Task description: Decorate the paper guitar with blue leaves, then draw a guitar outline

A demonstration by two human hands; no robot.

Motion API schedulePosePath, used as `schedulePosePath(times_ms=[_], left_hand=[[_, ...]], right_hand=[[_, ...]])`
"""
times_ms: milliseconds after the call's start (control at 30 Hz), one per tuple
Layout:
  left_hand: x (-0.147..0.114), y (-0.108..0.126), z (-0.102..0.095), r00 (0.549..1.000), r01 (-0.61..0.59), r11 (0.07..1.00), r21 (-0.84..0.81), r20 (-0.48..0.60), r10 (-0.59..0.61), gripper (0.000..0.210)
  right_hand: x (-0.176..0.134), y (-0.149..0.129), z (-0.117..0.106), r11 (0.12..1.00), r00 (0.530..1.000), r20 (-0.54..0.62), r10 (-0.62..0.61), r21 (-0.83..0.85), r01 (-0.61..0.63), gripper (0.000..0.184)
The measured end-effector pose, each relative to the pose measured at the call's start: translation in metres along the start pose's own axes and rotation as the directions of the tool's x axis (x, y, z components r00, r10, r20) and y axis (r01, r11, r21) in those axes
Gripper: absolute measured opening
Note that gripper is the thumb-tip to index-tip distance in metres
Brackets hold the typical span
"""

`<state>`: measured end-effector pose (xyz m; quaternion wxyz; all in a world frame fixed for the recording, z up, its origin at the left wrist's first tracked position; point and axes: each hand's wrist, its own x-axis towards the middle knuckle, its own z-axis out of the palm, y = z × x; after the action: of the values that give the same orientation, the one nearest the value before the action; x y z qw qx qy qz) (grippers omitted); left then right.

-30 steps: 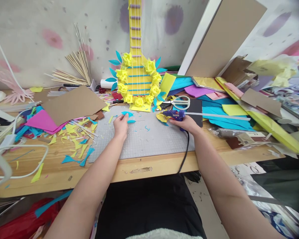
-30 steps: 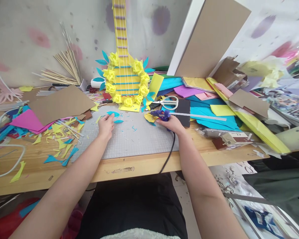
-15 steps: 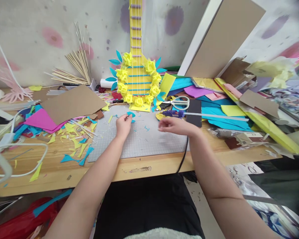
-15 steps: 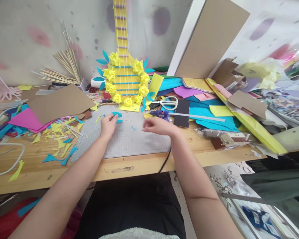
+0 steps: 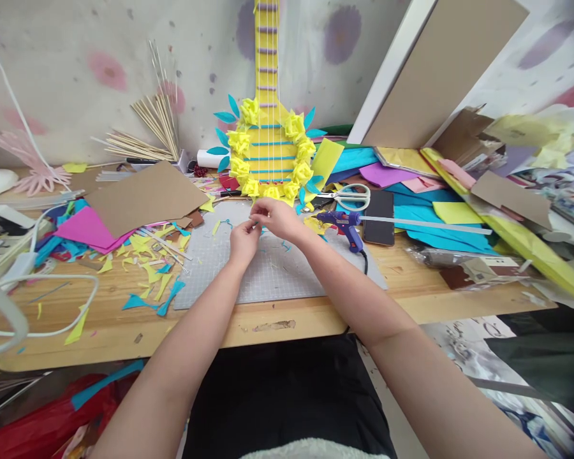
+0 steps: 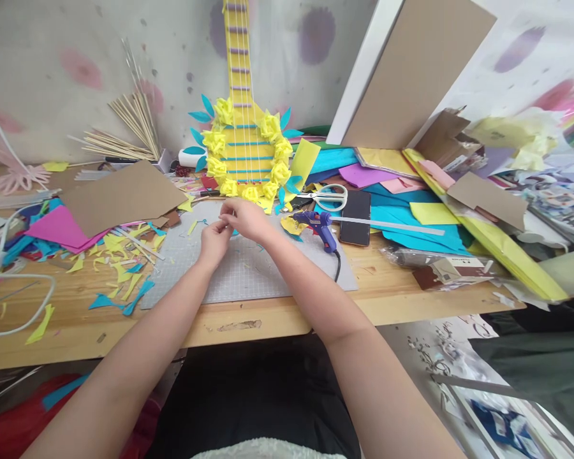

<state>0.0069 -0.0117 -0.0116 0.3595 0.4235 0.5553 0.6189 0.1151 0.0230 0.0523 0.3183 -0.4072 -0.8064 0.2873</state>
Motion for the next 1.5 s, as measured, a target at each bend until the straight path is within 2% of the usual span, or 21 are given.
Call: schedulePosePath(times_ms=[67, 100, 167, 267, 333, 533, 1067, 1367, 1500], left_hand=[[0.0, 0.004, -0.001, 0.993, 0.121, 0.985, -0.126, 0.001, -0.122, 0.029], [0.0, 0.007, -0.001, 0.98, 0.194, 0.961, -0.195, 0.0, -0.198, 0.03], [0.001, 0.013, -0.003, 0.947, 0.31, 0.898, -0.312, 0.013, -0.322, 0.032], [0.002, 0.021, -0.005, 0.92, 0.369, 0.825, -0.428, 0.043, -0.389, 0.035], [0.003, 0.022, -0.006, 0.908, 0.387, 0.789, -0.478, 0.049, -0.416, 0.037], [0.006, 0.022, -0.007, 0.882, 0.422, 0.738, -0.527, 0.049, -0.469, 0.042], [0.003, 0.022, -0.006, 0.896, 0.413, 0.756, -0.507, 0.079, -0.436, 0.041], [0.004, 0.026, -0.009, 0.869, 0.489, 0.732, -0.475, 0.187, -0.459, 0.028], [0.001, 0.027, -0.008, 0.872, 0.487, 0.756, -0.437, 0.2, -0.447, 0.036]], right_hand=[[0.0, 0.008, 0.0, 0.962, 0.988, -0.088, 0.129, 0.252, -0.103, 0.004], [-0.002, 0.014, 0.001, 0.903, 0.968, -0.119, 0.219, 0.401, -0.155, 0.005], [-0.006, 0.026, 0.005, 0.723, 0.915, -0.112, 0.389, 0.653, -0.227, 0.008], [-0.017, 0.041, 0.015, 0.495, 0.862, -0.011, 0.507, 0.822, -0.281, 0.01], [-0.022, 0.046, 0.021, 0.429, 0.849, 0.04, 0.526, 0.85, -0.306, 0.008], [-0.025, 0.05, 0.025, 0.424, 0.829, 0.017, 0.56, 0.853, -0.304, 0.009], [-0.021, 0.053, 0.029, 0.441, 0.824, 0.001, 0.567, 0.844, -0.304, 0.008], [-0.023, 0.05, 0.027, 0.412, 0.83, 0.033, 0.557, 0.856, -0.311, 0.01], [-0.025, 0.046, 0.027, 0.408, 0.834, 0.036, 0.551, 0.86, -0.307, 0.011]])
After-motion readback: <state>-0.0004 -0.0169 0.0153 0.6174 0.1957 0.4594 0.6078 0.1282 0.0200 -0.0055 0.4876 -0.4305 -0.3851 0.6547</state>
